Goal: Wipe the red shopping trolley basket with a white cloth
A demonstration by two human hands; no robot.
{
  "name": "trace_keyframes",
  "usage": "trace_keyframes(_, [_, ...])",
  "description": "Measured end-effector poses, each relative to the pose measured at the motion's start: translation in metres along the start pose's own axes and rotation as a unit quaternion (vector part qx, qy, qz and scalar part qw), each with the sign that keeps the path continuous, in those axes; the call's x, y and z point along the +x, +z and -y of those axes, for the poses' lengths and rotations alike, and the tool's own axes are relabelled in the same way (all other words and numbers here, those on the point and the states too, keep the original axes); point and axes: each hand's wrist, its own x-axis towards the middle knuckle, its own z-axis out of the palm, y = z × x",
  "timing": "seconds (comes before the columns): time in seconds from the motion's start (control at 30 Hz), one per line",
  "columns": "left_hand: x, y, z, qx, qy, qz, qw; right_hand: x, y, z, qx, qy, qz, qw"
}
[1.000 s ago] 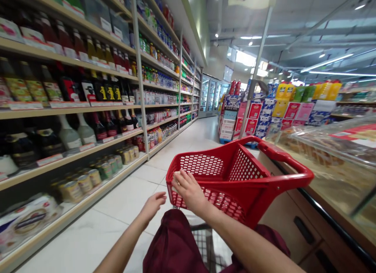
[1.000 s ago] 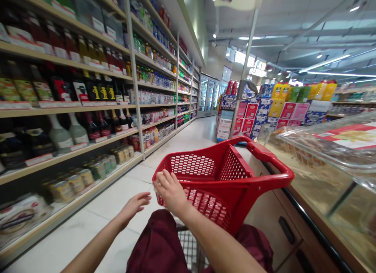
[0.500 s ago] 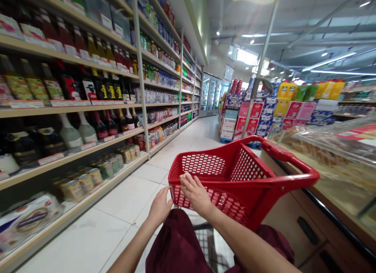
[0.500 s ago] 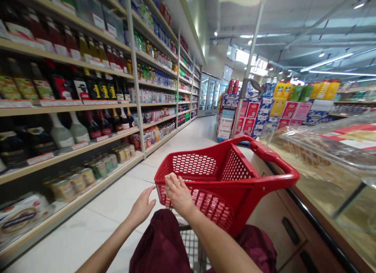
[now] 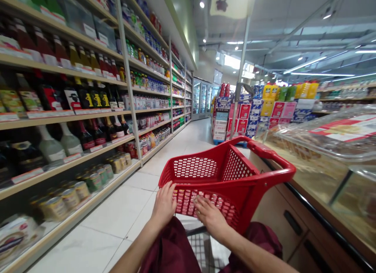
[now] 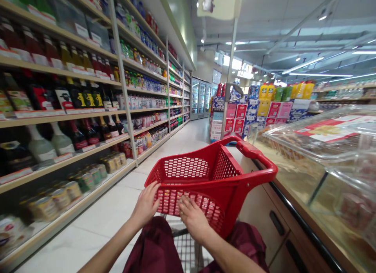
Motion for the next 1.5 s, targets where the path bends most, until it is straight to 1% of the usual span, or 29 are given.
trace_keyframes(0.07, [0.004, 0.001, -0.01, 0.011, 0.011, 0.013, 1.0, -0.006, -0.004, -0.002, -0.006, 0.019, -0.015, 1.0])
trace_keyframes(0.17, [0.008, 0.005, -0.026, 0.02, 0.01, 0.051, 0.998, -0.008, -0.013, -0.009, -0.022, 0.064, -0.039, 0.997])
trace_keyframes(0.27, [0.01, 0.009, -0.038, 0.031, 0.011, 0.09, 0.995, -0.017, -0.016, -0.014, -0.023, 0.057, -0.025, 0.998])
trace_keyframes(0.33, [0.01, 0.01, -0.042, 0.044, 0.011, 0.103, 0.994, -0.026, -0.017, -0.014, -0.019, 0.051, -0.009, 0.998])
trace_keyframes(0.4, [0.01, 0.009, -0.045, 0.054, 0.011, 0.105, 0.993, -0.032, -0.022, -0.016, -0.027, 0.069, -0.012, 0.997])
trace_keyframes(0.5, [0.011, 0.008, -0.05, 0.06, 0.011, 0.101, 0.993, -0.039, -0.033, -0.023, -0.054, 0.109, -0.038, 0.992])
trace_keyframes(0.53, [0.012, 0.008, -0.052, 0.059, 0.013, 0.103, 0.993, -0.043, -0.036, -0.025, -0.057, 0.11, -0.042, 0.991])
trace_keyframes(0.67, [0.014, 0.01, -0.061, 0.056, 0.025, 0.114, 0.992, -0.06, -0.04, -0.035, -0.034, 0.058, -0.011, 0.998])
trace_keyframes(0.7, [0.014, 0.011, -0.062, 0.059, 0.027, 0.116, 0.991, -0.062, -0.043, -0.037, -0.033, 0.058, -0.009, 0.998])
trace_keyframes(0.77, [0.014, 0.013, -0.062, 0.069, 0.03, 0.112, 0.991, -0.064, -0.052, -0.043, -0.049, 0.097, -0.031, 0.994])
trace_keyframes(0.83, [0.014, 0.014, -0.061, 0.08, 0.031, 0.105, 0.991, -0.065, -0.061, -0.05, -0.076, 0.146, -0.072, 0.984])
trace_keyframes(0.87, [0.014, 0.015, -0.06, 0.084, 0.031, 0.102, 0.991, -0.067, -0.064, -0.053, -0.086, 0.155, -0.081, 0.981])
trace_keyframes(0.9, [0.013, 0.016, -0.06, 0.088, 0.032, 0.101, 0.991, -0.071, -0.066, -0.056, -0.089, 0.151, -0.076, 0.982])
trace_keyframes(1.0, [0.012, 0.018, -0.058, 0.096, 0.042, 0.099, 0.99, -0.09, -0.064, -0.059, -0.073, 0.105, -0.018, 0.992])
trace_keyframes(1.03, [0.011, 0.019, -0.057, 0.099, 0.045, 0.098, 0.989, -0.096, -0.064, -0.06, -0.069, 0.102, -0.01, 0.992])
trace_keyframes(1.07, [0.011, 0.019, -0.057, 0.103, 0.047, 0.095, 0.989, -0.099, -0.065, -0.061, -0.072, 0.112, -0.019, 0.991])
trace_keyframes(1.17, [0.01, 0.02, -0.059, 0.112, 0.043, 0.09, 0.989, -0.099, -0.074, -0.064, -0.109, 0.18, -0.095, 0.973])
trace_keyframes(1.2, [0.01, 0.02, -0.059, 0.114, 0.041, 0.089, 0.989, -0.097, -0.077, -0.065, -0.12, 0.194, -0.111, 0.967])
trace_keyframes(1.23, [0.01, 0.02, -0.06, 0.116, 0.039, 0.09, 0.988, -0.095, -0.081, -0.067, -0.126, 0.194, -0.114, 0.966])
trace_keyframes(1.33, [0.01, 0.02, -0.06, 0.118, 0.039, 0.098, 0.987, -0.092, -0.097, -0.076, -0.125, 0.154, -0.092, 0.976])
trace_keyframes(1.37, [0.01, 0.02, -0.06, 0.119, 0.04, 0.1, 0.987, -0.092, -0.104, -0.082, -0.127, 0.157, -0.103, 0.974])
trace_keyframes(1.4, [0.01, 0.019, -0.06, 0.121, 0.04, 0.101, 0.987, -0.091, -0.113, -0.091, -0.135, 0.176, -0.13, 0.966])
trace_keyframes(1.43, [0.01, 0.019, -0.06, 0.123, 0.04, 0.101, 0.986, -0.089, -0.123, -0.101, -0.148, 0.208, -0.165, 0.953])
trace_keyframes(1.47, [0.01, 0.019, -0.061, 0.126, 0.039, 0.1, 0.986, -0.087, -0.133, -0.111, -0.163, 0.246, -0.203, 0.934])
trace_keyframes(1.5, [0.01, 0.019, -0.061, 0.128, 0.038, 0.099, 0.986, -0.084, -0.141, -0.122, -0.179, 0.271, -0.224, 0.919])
